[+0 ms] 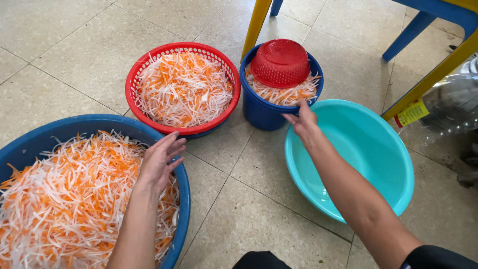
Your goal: The person transfers handfuls of shredded white and orange vegetables by hand between several plastic bowls and baskets on the floor.
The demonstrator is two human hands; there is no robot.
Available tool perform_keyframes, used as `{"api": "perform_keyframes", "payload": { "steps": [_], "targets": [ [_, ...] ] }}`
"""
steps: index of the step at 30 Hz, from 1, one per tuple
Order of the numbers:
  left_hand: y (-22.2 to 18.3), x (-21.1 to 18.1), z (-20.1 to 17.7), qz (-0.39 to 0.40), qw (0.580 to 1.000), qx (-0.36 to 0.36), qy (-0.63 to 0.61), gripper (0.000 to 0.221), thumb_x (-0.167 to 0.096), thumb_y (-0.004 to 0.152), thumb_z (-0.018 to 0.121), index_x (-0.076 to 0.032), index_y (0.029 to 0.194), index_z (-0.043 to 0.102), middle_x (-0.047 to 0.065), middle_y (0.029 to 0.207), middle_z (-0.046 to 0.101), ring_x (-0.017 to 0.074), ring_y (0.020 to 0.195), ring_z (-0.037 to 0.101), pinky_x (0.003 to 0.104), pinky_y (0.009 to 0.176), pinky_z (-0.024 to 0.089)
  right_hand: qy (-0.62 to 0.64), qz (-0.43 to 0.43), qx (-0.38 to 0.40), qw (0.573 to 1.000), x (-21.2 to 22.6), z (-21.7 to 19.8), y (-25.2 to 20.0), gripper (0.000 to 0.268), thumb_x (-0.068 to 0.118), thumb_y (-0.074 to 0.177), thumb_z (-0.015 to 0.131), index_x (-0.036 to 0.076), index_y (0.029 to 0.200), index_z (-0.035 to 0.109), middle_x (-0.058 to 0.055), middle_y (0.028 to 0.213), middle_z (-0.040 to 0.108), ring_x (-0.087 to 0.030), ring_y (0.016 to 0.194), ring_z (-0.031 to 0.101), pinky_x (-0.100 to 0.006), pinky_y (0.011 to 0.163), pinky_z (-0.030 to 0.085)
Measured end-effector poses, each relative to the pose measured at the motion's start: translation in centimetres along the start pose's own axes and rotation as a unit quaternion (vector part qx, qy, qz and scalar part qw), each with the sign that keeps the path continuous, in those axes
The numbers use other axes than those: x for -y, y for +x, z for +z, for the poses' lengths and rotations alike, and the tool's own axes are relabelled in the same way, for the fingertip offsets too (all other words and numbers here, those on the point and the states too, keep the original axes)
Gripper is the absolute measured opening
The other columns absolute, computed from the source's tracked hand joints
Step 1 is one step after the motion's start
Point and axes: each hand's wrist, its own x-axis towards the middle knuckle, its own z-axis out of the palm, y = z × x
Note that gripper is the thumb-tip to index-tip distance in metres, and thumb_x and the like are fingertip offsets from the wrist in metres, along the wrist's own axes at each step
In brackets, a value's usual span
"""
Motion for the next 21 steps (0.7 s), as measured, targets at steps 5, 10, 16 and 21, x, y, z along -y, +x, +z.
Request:
{"api": "perform_keyframes", "payload": {
  "steps": [5,10,16,21],
  "targets": [
    [-0.2,0.9,0.7,-0.009,1.0,0.014,0.012,0.05,-0.036,0.095,0.06,-0.015,0.14,0.06,0.009,0.134,0.069,0.0248,0.123,0.063,0.046,0.103,0.047,-0.174,0.072,0.038,0.981,0.8,-4.4,-5.8,0.044,0.035,0.102,0.054,0.0,0.129,0.058,-0.019,0.116,0.072,-0.031,0.095,0.074,-0.039,0.076,0.064],
    [0.1,2.1,1.2,0.0,0.999,0.042,0.019,0.051,-0.039,0.094,0.063,-0.014,0.138,0.063,0.01,0.129,0.071,0.0238,0.118,0.066,0.044,0.098,0.05,-0.269,0.124,0.073,0.952,0.0,-8.1,-13.6,0.034,0.032,0.102,0.054,0.006,0.123,0.06,-0.008,0.112,0.072,-0.021,0.088,0.074,-0.035,0.077,0.061],
    [0.3,2.5,3.1,0.047,0.994,0.033,0.098,0.054,-0.038,0.092,0.065,-0.014,0.14,0.062,0.007,0.129,0.07,0.0207,0.118,0.064,0.043,0.096,0.051,-0.36,0.142,0.115,0.915,-2.0,-8.3,-20.4,0.039,0.035,0.101,0.057,0.001,0.121,0.063,-0.012,0.104,0.073,-0.018,0.081,0.072,-0.034,0.074,0.058],
    [-0.7,2.4,5.0,0.174,0.961,-0.014,0.215,0.063,-0.039,0.09,0.064,-0.008,0.145,0.057,0.016,0.136,0.068,0.0274,0.128,0.064,0.037,0.106,0.049,-0.409,0.173,0.181,0.878,-3.6,-6.2,-23.7,0.04,0.032,0.098,0.06,0.001,0.122,0.064,-0.013,0.11,0.075,-0.021,0.09,0.074,-0.035,0.081,0.061]
  ]
}}
